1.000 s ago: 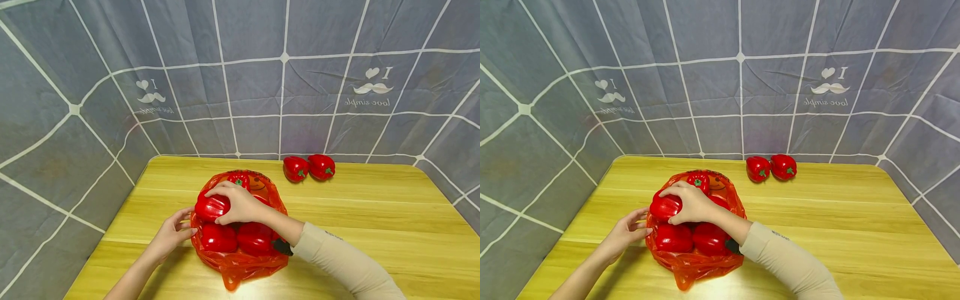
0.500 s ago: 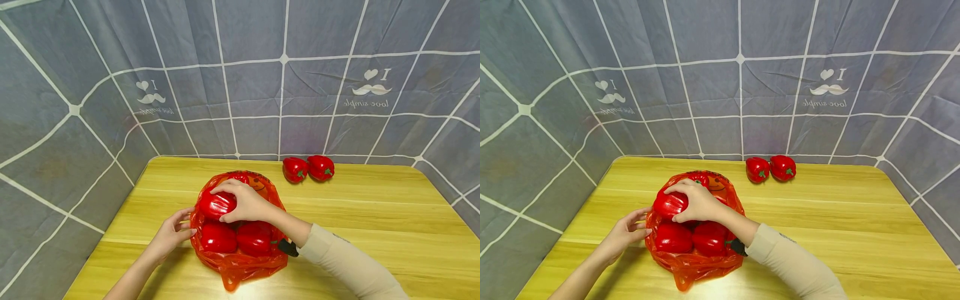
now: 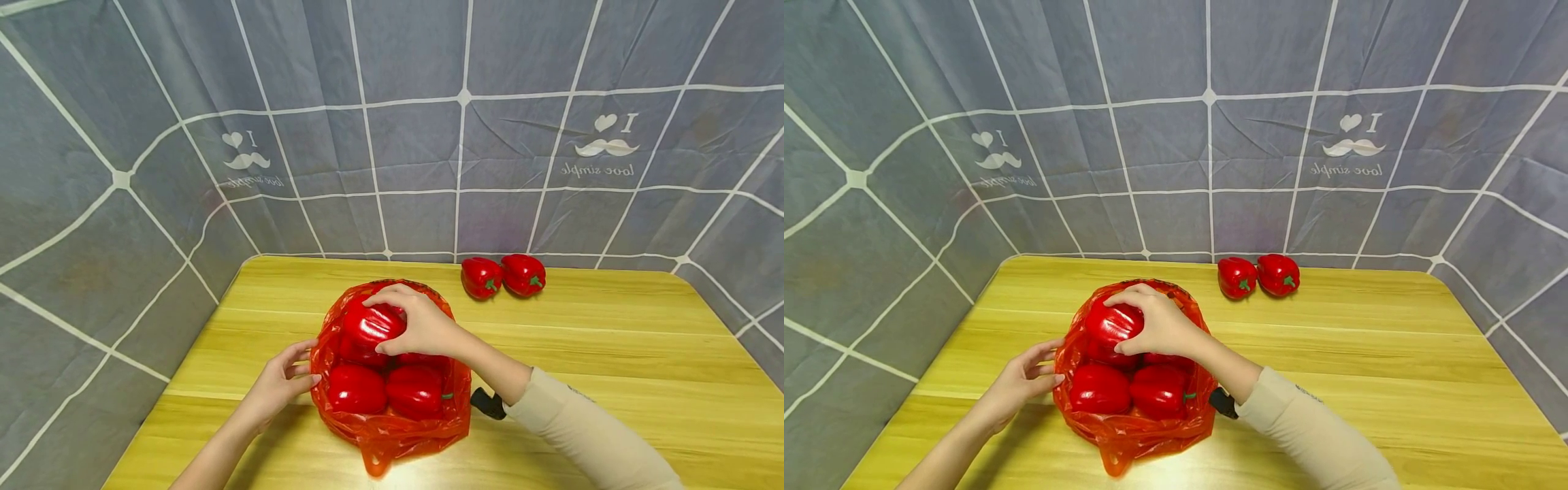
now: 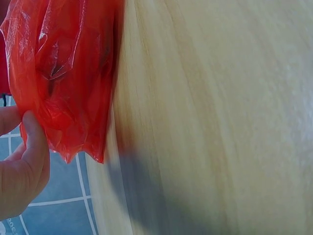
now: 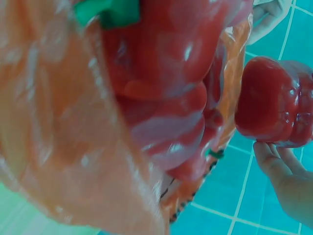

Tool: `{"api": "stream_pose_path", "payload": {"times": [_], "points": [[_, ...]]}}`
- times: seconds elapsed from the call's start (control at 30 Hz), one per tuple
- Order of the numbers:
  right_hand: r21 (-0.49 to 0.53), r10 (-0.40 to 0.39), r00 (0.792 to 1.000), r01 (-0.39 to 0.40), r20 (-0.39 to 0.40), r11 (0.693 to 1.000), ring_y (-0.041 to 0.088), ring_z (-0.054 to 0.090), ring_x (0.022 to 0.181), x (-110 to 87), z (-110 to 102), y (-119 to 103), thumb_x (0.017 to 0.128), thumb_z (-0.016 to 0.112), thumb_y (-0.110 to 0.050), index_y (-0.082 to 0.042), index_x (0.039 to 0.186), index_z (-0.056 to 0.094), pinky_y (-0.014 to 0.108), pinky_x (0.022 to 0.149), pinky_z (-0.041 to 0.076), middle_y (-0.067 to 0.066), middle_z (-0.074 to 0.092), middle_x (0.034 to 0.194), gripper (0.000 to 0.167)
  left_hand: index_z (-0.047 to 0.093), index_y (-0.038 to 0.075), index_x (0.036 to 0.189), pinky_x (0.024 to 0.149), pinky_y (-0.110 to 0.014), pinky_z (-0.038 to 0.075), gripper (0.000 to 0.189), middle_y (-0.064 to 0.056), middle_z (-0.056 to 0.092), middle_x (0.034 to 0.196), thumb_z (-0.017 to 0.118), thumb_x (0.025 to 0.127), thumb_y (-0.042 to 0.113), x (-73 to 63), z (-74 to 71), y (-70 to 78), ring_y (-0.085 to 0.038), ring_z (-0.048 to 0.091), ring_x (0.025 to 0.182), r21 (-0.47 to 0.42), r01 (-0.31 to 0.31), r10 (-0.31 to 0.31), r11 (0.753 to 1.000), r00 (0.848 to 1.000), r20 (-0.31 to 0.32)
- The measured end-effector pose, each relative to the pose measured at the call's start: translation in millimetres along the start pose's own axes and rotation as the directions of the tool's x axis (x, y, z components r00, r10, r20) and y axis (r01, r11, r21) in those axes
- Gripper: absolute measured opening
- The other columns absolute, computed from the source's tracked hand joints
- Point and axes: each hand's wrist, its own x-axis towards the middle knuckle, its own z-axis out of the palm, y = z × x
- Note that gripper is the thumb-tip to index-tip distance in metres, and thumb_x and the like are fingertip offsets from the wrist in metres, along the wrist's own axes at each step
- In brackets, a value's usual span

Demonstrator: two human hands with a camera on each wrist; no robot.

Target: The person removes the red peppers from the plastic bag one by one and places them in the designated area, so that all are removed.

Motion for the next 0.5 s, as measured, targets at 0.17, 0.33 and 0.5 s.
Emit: {"api": "stream_pose_path", "payload": {"times": [0.17,0.33,0.5], "points": [[0.024,0.008,1.0,-0.007,-0.022,1.0,0.019,0.051,0.106,-5.2,-9.8,5.2,0.067,0.08,-0.015,-0.018,0.12,0.06,0.034,0.082,0.048,0.003,0.051,0.123,0.057,0.04,-0.004,0.135,0.075,-0.029,0.052,0.058,-0.026,0.044,0.125,0.062,0.082,-0.006,0.3,0.4,0.0,-0.032,0.056,0.104,-0.004,-0.004,0.004,1.0,1.0,0.004],[0.042,0.023,0.999,-0.022,-0.04,0.999,0.021,0.052,0.106,-10.9,-19.9,11.1,0.068,0.079,-0.014,-0.016,0.121,0.06,0.035,0.082,0.049,0.005,0.051,0.124,0.056,0.039,-0.004,0.135,0.075,-0.029,0.052,0.058,-0.026,0.045,0.125,0.061,0.082,-0.006,-0.1,0.5,0.1,-0.033,0.056,0.105,-0.01,-0.008,0.008,1.0,1.0,0.013],[0.055,0.026,0.997,-0.022,-0.067,0.998,0.024,0.051,0.108,-16.3,-29.8,16.3,0.069,0.079,-0.016,-0.015,0.122,0.06,0.037,0.082,0.05,0.008,0.052,0.124,0.056,0.039,-0.004,0.135,0.075,-0.029,0.052,0.058,-0.026,0.045,0.125,0.061,0.082,-0.006,0.2,0.6,0.1,-0.033,0.056,0.105,-0.011,-0.006,0.006,1.0,1.0,0.012]]}}
